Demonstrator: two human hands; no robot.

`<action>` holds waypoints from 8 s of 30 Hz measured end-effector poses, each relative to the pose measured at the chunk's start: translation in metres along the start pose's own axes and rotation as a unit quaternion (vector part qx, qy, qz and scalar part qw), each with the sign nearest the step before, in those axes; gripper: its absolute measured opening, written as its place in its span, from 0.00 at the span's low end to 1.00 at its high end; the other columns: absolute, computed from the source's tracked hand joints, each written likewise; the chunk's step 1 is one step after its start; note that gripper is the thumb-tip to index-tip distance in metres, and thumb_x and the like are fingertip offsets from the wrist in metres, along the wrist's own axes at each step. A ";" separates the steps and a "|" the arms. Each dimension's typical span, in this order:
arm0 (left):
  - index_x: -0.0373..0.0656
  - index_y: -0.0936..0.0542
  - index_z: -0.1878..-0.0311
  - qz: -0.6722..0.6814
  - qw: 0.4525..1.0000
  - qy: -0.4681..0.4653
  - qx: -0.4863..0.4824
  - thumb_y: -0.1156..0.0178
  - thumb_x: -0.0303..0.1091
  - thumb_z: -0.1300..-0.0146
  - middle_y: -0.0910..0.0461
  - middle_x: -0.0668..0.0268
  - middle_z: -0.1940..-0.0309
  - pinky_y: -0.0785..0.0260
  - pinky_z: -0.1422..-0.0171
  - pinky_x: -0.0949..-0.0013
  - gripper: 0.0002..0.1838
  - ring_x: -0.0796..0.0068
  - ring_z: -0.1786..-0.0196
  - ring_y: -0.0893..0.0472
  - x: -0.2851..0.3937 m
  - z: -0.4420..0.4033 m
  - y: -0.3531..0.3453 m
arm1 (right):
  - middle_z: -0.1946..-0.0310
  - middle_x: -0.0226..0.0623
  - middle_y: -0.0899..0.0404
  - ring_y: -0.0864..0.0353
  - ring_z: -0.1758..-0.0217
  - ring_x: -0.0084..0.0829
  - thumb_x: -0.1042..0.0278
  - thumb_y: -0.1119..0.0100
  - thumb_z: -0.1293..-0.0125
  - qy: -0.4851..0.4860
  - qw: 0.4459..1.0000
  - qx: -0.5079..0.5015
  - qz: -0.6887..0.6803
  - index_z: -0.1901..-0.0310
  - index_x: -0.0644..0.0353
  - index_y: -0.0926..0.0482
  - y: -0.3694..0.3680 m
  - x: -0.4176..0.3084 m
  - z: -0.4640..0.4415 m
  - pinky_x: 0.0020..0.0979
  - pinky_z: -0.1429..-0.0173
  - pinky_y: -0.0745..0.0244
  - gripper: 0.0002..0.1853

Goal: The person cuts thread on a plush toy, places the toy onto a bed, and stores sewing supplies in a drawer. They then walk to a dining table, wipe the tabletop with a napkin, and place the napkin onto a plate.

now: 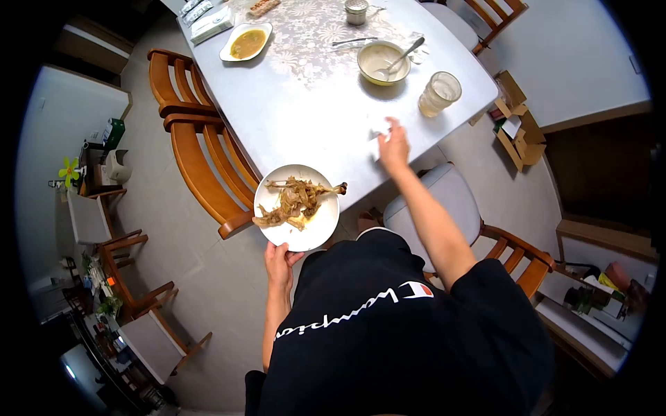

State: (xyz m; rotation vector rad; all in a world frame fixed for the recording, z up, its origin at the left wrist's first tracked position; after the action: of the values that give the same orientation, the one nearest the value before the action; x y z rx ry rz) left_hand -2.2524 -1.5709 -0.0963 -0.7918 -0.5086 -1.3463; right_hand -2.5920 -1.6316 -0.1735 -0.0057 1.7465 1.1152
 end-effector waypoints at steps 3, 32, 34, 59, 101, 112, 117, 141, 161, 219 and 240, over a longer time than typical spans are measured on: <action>0.35 0.36 0.46 0.008 1.000 0.000 0.023 0.53 0.28 0.41 0.23 0.58 0.61 0.21 0.66 0.73 0.19 0.72 0.66 0.19 -0.004 0.003 -0.003 | 0.62 0.42 0.28 0.24 0.62 0.45 0.72 0.46 0.47 0.021 0.989 -0.046 0.137 0.55 0.48 0.23 0.001 0.009 -0.036 0.40 0.57 0.28 0.16; 0.35 0.35 0.47 0.030 0.999 0.001 0.023 0.52 0.28 0.41 0.23 0.60 0.61 0.21 0.67 0.74 0.18 0.74 0.67 0.20 -0.012 0.002 0.004 | 0.59 0.46 0.28 0.27 0.55 0.43 0.71 0.47 0.48 0.063 0.985 -0.160 -0.009 0.56 0.55 0.21 -0.035 0.006 -0.046 0.36 0.49 0.31 0.16; 0.35 0.35 0.47 0.024 0.999 0.007 0.026 0.52 0.28 0.41 0.23 0.60 0.61 0.21 0.67 0.74 0.18 0.74 0.66 0.20 -0.010 0.003 0.004 | 0.58 0.48 0.28 0.27 0.55 0.44 0.70 0.49 0.48 0.049 0.995 -0.083 0.017 0.56 0.54 0.21 -0.039 0.008 -0.069 0.37 0.49 0.31 0.16; 0.36 0.35 0.48 -0.047 0.993 0.009 -0.109 0.55 0.28 0.41 0.24 0.60 0.62 0.22 0.65 0.74 0.17 0.73 0.66 0.20 0.039 -0.059 -0.006 | 0.54 0.45 0.32 0.30 0.53 0.46 0.81 0.48 0.54 0.223 0.906 -0.337 0.123 0.48 0.52 0.28 0.014 -0.007 0.094 0.38 0.49 0.30 0.27; 0.37 0.35 0.48 -0.028 0.994 -0.041 -0.093 0.56 0.28 0.40 0.24 0.61 0.59 0.23 0.63 0.73 0.16 0.73 0.64 0.20 0.050 -0.112 -0.054 | 0.61 0.39 0.26 0.25 0.65 0.26 0.73 0.48 0.49 -0.046 0.953 -0.092 -0.285 0.45 0.61 0.34 0.047 -0.065 0.006 0.26 0.62 0.29 0.26; 0.37 0.34 0.48 -0.046 0.994 -0.034 -0.095 0.55 0.29 0.40 0.24 0.61 0.60 0.23 0.64 0.73 0.16 0.73 0.64 0.20 0.048 -0.117 -0.053 | 0.57 0.38 0.27 0.27 0.57 0.28 0.71 0.50 0.49 0.023 0.996 -0.028 -0.083 0.45 0.62 0.32 0.018 -0.054 -0.011 0.25 0.53 0.31 0.25; 0.36 0.34 0.48 -0.044 0.994 -0.037 -0.090 0.55 0.28 0.40 0.24 0.61 0.60 0.23 0.63 0.73 0.16 0.73 0.64 0.20 0.044 -0.119 -0.051 | 0.59 0.30 0.25 0.27 0.59 0.20 0.68 0.50 0.50 -0.180 0.871 -0.199 -0.412 0.49 0.60 0.29 0.033 -0.054 -0.026 0.22 0.58 0.32 0.23; 0.37 0.34 0.49 0.012 0.993 -0.024 -0.114 0.55 0.29 0.39 0.23 0.61 0.62 0.23 0.62 0.73 0.15 0.75 0.65 0.20 0.043 -0.123 -0.049 | 0.53 0.35 0.26 0.28 0.54 0.22 0.75 0.53 0.54 -0.107 0.767 -0.536 -0.337 0.42 0.69 0.34 0.063 -0.118 0.053 0.20 0.50 0.34 0.31; 0.36 0.36 0.46 -0.041 0.989 -0.042 -0.137 0.54 0.28 0.39 0.24 0.62 0.59 0.23 0.63 0.74 0.18 0.76 0.62 0.21 0.054 -0.113 -0.044 | 0.57 0.34 0.24 0.25 0.60 0.22 0.72 0.53 0.53 -0.173 0.831 -0.267 -0.456 0.46 0.65 0.31 0.090 -0.095 0.008 0.20 0.56 0.31 0.27; 0.34 0.33 0.51 -0.045 0.993 0.010 -0.110 0.55 0.27 0.40 0.23 0.62 0.66 0.23 0.68 0.75 0.14 0.77 0.71 0.22 0.047 -0.115 -0.053 | 0.41 0.57 0.38 0.37 0.37 0.46 0.51 0.48 0.41 -0.232 0.966 0.042 -0.106 0.38 0.72 0.45 0.007 -0.001 -0.116 0.34 0.36 0.42 0.37; 0.39 0.33 0.46 -0.036 0.999 0.019 -0.032 0.54 0.29 0.41 0.21 0.62 0.62 0.23 0.69 0.77 0.18 0.77 0.70 0.20 0.037 -0.133 -0.062 | 0.50 0.42 0.26 0.27 0.47 0.39 0.70 0.49 0.43 0.122 0.990 0.050 -0.053 0.48 0.57 0.27 0.116 -0.020 -0.291 0.34 0.44 0.33 0.19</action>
State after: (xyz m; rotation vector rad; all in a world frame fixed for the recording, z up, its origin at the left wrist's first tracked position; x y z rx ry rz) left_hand -2.3213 -1.6967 -0.1426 -0.8050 -0.4693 -1.4478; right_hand -2.8522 -1.7708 -0.0661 -0.1777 1.9950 0.9803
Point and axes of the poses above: each hand's wrist, its own z-axis away from the middle knuckle, its own y-axis out of the back of the hand, x = y × z, the point moved 1 cm from there along -z, towards the middle knuckle
